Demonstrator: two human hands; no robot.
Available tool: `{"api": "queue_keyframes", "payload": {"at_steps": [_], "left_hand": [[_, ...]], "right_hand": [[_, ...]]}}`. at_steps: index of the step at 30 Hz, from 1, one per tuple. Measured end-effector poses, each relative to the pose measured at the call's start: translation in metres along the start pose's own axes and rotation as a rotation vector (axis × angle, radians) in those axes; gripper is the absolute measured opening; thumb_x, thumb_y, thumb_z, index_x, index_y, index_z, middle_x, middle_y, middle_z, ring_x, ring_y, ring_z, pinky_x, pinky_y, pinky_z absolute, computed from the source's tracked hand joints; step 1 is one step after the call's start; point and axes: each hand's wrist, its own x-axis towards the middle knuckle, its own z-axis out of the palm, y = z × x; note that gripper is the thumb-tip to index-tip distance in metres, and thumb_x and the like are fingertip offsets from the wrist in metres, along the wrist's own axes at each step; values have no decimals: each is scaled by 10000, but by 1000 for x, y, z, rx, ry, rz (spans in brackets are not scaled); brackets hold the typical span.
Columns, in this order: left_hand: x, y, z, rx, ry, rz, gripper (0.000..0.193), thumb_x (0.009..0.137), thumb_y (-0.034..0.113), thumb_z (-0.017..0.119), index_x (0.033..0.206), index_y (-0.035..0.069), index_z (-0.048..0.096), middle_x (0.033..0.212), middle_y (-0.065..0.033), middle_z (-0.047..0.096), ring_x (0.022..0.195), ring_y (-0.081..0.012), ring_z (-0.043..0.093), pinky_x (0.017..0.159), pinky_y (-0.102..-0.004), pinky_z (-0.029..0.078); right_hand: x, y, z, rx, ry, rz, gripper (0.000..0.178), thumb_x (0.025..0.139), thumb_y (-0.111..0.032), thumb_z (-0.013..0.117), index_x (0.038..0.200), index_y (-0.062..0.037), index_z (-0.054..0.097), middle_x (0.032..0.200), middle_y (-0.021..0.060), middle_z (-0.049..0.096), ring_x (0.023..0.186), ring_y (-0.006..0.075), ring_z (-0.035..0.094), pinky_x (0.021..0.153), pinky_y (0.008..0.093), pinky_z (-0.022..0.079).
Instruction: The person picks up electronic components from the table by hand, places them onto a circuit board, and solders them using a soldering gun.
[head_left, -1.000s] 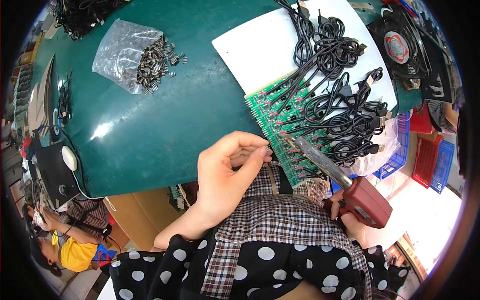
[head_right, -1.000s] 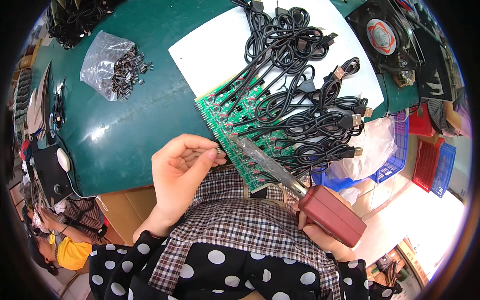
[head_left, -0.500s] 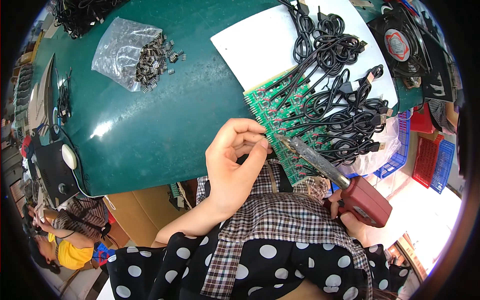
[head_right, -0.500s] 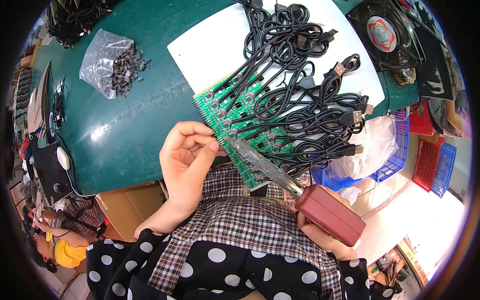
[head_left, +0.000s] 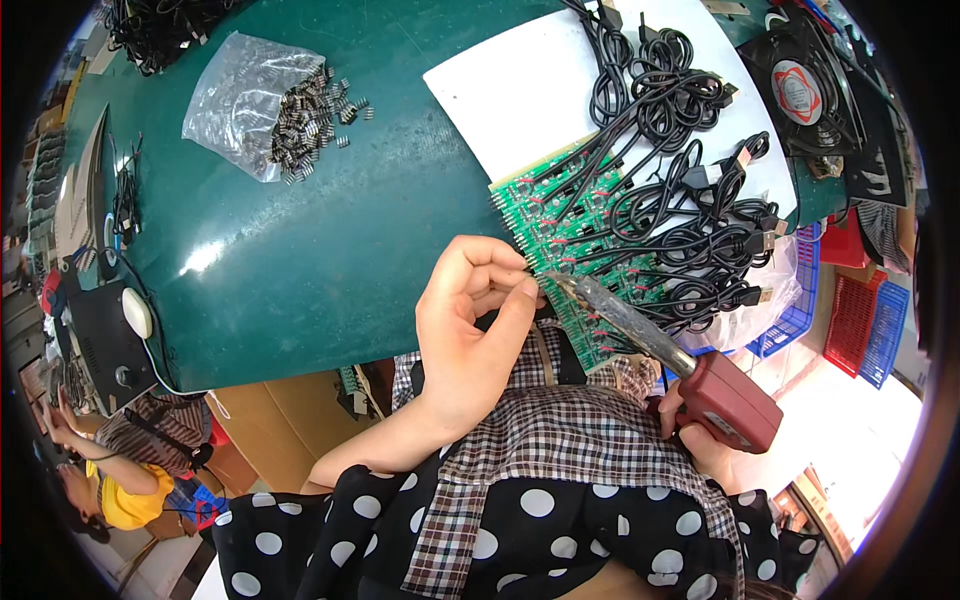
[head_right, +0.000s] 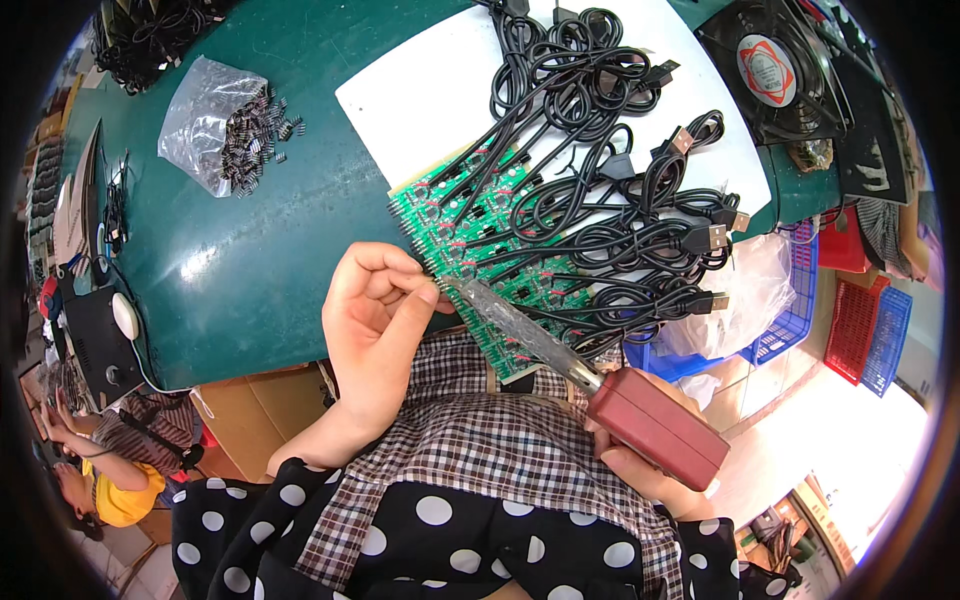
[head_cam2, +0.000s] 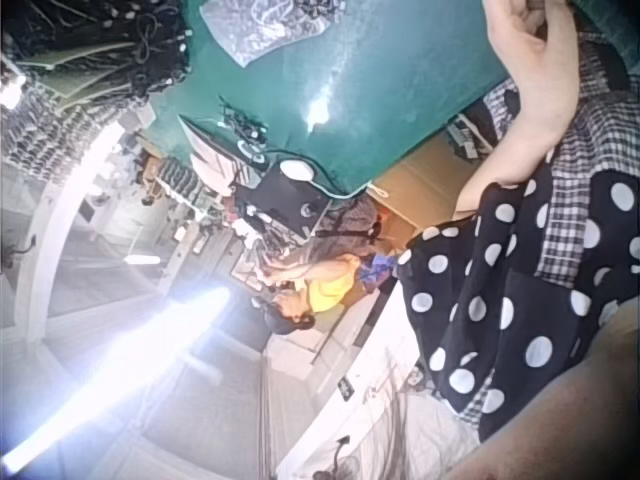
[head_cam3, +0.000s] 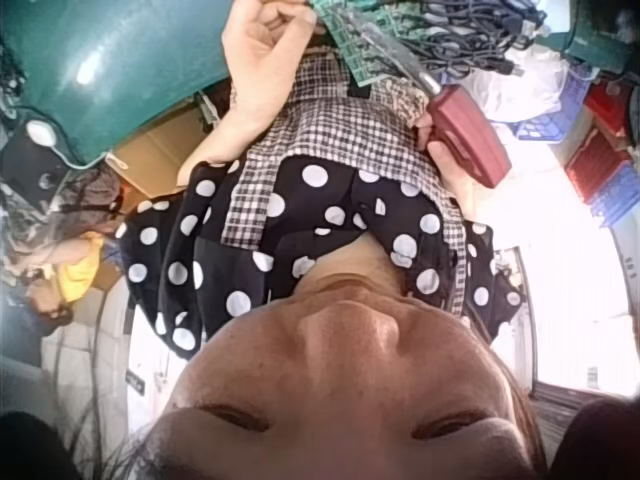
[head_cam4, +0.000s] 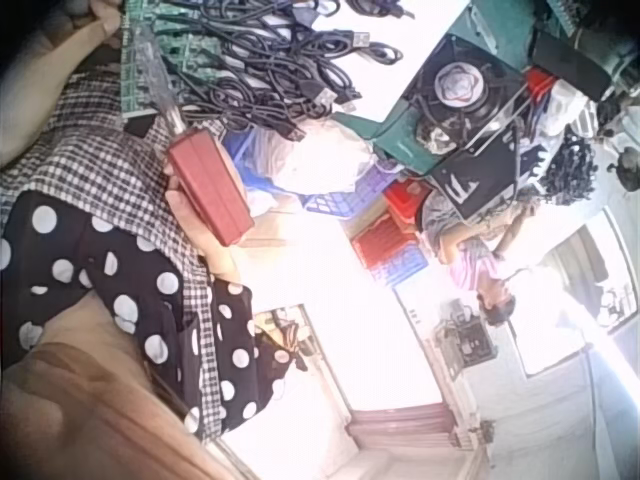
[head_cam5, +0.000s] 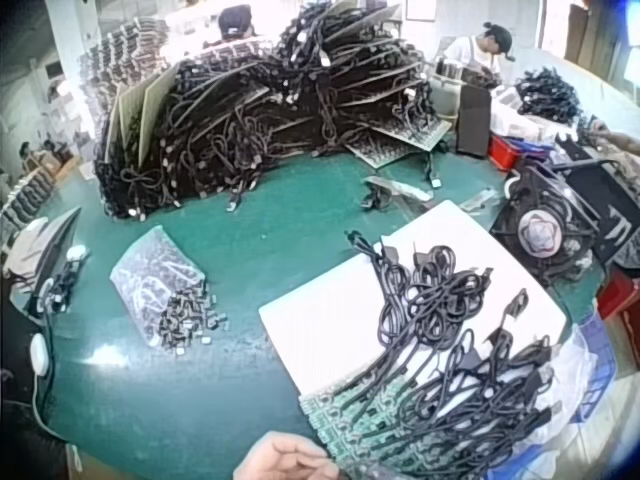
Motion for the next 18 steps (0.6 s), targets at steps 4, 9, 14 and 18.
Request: {"api": "queue_keyframes", "payload": {"at_steps": [4,9,14,18], "left_hand": [[0,0,-1,6,-11,14,173,807,-79,504,949,5,452,812,-43,572,761,-93,577,707,-235,471],[0,-1,1,-9,-9,3,175,807,-80,503,950,7,452,814,-40,569,768,-91,576,706,-235,473],[0,1,1,4,-14,2,175,814,-81,497,950,13,438,803,-46,558,762,-102,567,703,-242,472],[0,2,1,25,-13,-13,173,821,-83,490,946,19,426,790,-51,549,752,-111,557,699,-248,470]], "right_hand": [[2,2,-2,-14,-31,3,612,618,-166,734,1130,44,474,839,75,610,689,118,572,641,217,451],[0,1,-6,-108,-15,-3,605,618,-174,729,1120,50,476,843,70,612,695,117,579,654,218,459],[-2,19,-13,-147,-27,-64,589,618,-147,715,1120,52,480,827,66,615,713,137,590,705,262,467],[-4,25,-18,-298,-2,-218,566,618,-155,704,1103,51,497,807,61,613,705,148,588,702,283,461]]}}
